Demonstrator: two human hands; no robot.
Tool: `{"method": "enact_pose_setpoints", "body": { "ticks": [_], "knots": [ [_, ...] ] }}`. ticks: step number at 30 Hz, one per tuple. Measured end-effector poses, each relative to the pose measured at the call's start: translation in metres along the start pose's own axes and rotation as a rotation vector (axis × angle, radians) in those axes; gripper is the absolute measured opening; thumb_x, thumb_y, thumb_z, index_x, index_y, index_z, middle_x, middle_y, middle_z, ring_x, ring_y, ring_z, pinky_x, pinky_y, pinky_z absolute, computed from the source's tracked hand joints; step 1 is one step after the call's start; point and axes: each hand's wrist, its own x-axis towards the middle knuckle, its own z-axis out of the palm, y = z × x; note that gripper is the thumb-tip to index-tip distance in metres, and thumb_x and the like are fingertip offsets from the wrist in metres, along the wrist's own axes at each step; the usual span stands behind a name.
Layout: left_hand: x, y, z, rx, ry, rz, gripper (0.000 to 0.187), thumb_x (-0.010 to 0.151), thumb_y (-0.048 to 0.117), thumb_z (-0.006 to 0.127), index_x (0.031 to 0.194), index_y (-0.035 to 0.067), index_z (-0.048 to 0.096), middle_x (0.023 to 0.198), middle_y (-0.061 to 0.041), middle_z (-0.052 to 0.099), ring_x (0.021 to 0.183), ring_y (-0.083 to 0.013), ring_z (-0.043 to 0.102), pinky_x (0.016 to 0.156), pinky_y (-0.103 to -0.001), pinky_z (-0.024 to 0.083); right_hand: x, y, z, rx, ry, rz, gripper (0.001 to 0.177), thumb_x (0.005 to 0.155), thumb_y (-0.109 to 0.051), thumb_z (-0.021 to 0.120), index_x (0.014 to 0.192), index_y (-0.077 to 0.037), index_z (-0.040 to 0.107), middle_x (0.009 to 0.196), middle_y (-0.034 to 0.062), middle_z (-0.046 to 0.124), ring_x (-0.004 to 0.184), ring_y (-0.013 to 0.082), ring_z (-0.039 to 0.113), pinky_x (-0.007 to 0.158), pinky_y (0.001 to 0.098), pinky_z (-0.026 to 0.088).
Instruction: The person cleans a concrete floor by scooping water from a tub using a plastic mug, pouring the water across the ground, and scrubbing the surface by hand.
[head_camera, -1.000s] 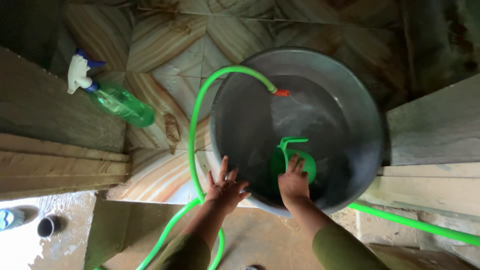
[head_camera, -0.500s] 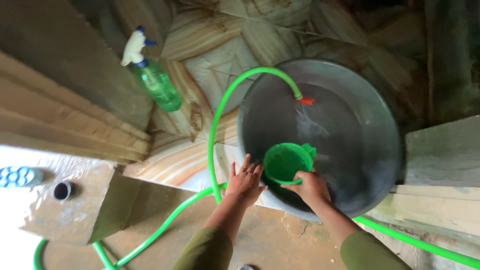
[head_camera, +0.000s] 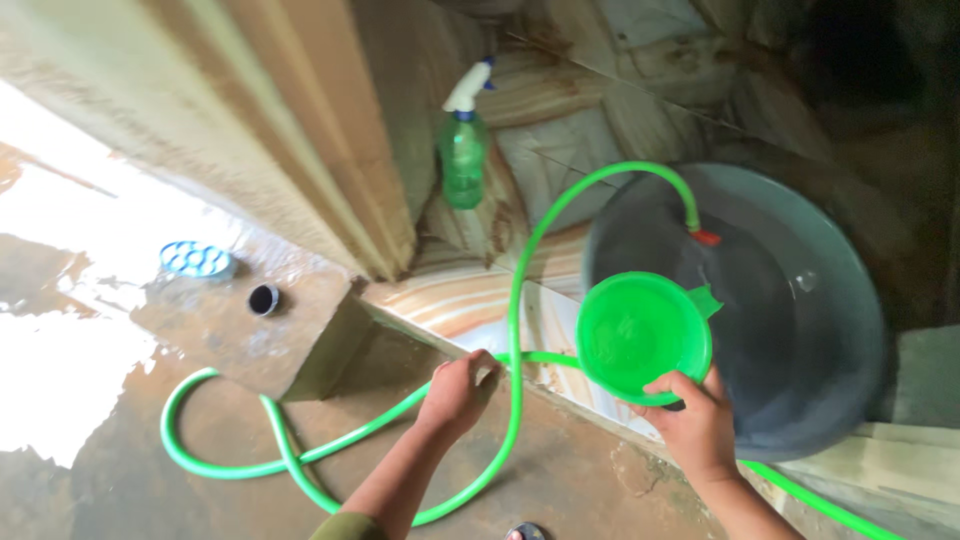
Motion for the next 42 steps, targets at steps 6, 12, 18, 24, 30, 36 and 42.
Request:
{"method": "enact_pose_setpoints", "body": {
  "ticks": [6,12,18,24,30,36,42],
  "knots": [
    [-0.094,-0.033,-0.059,-0.555,0.076,-0.131,0.047,0.096,0.047,0.069,0.092,0.000,0.066,0.079,-0.007,0.066,0.077,-0.0170,0.059,0.072,-0.034,0.051,-0.048,-0.095,0.021,0.195,-0.168,-0.082,0.035,0.055,-0.017,0.093,0.080,-0.010,0.068,0.113,0.0109,0.065,0.102,0.0295,0.067,0.083,0.0383,0.056],
    [-0.209,-0.063,-0.120,-0.689,0.149,-0.172,0.043,0.091,0.048,0.070,0.097,0.006,0.063,0.082,0.002,0.064,0.078,-0.0068,0.058,0.071,-0.026,0.051,-0.116,-0.210,0.054,0.412,-0.314,-0.210,0.035,0.057,-0.022,0.094,0.076,-0.010,0.066,0.118,0.0135,0.064,0.105,0.0294,0.067,0.082,0.0376,0.058],
    [-0.315,-0.161,-0.145,-0.660,0.265,-0.210,0.040,0.090,0.036,0.078,0.087,0.005,0.054,0.075,0.002,0.053,0.070,-0.0072,0.048,0.062,-0.027,0.045,-0.190,-0.293,0.096,0.463,-0.523,-0.275,0.042,0.050,-0.029,0.098,0.075,-0.011,0.069,0.123,0.0178,0.062,0.101,0.0326,0.069,0.080,0.0383,0.058],
    [-0.402,-0.262,-0.129,-0.790,0.247,-0.340,0.028,0.089,0.025,0.078,0.085,0.007,0.057,0.077,0.002,0.060,0.071,-0.0061,0.053,0.063,-0.026,0.046,-0.240,-0.329,0.155,0.518,-0.801,-0.436,0.044,0.051,-0.029,0.100,0.080,-0.012,0.072,0.130,0.0180,0.061,0.109,0.0355,0.069,0.086,0.0398,0.057],
    [-0.455,-0.365,-0.068,-0.967,0.257,-0.368,0.015,0.087,0.016,0.073,0.094,0.006,0.065,0.082,0.001,0.067,0.075,-0.0078,0.064,0.067,-0.026,0.054,-0.286,-0.349,0.232,0.598,-0.963,-0.747,0.047,0.054,-0.028,0.098,0.087,-0.011,0.069,0.144,0.0255,0.051,0.122,0.0428,0.060,0.095,0.0439,0.053],
    [-0.459,-0.482,-0.009,-0.969,0.363,-0.448,0.016,0.086,0.019,0.072,0.093,0.004,0.070,0.073,-0.002,0.069,0.062,-0.0104,0.063,0.057,-0.029,0.051,-0.339,-0.350,0.327,0.504,-1.100,-0.854,0.043,0.057,-0.026,0.095,0.084,-0.010,0.064,0.150,0.0243,0.047,0.124,0.0447,0.057,0.094,0.0432,0.052],
    [-0.470,-0.552,0.022,-0.965,0.460,-0.514,0.020,0.088,0.021,0.070,0.087,0.002,0.070,0.070,-0.003,0.069,0.058,-0.0100,0.061,0.055,-0.028,0.049,-0.392,-0.332,0.420,0.508,-1.140,-0.898,0.046,0.058,-0.026,0.094,0.089,-0.011,0.064,0.148,0.0207,0.049,0.122,0.0430,0.058,0.093,0.0434,0.053]
  ]
}}
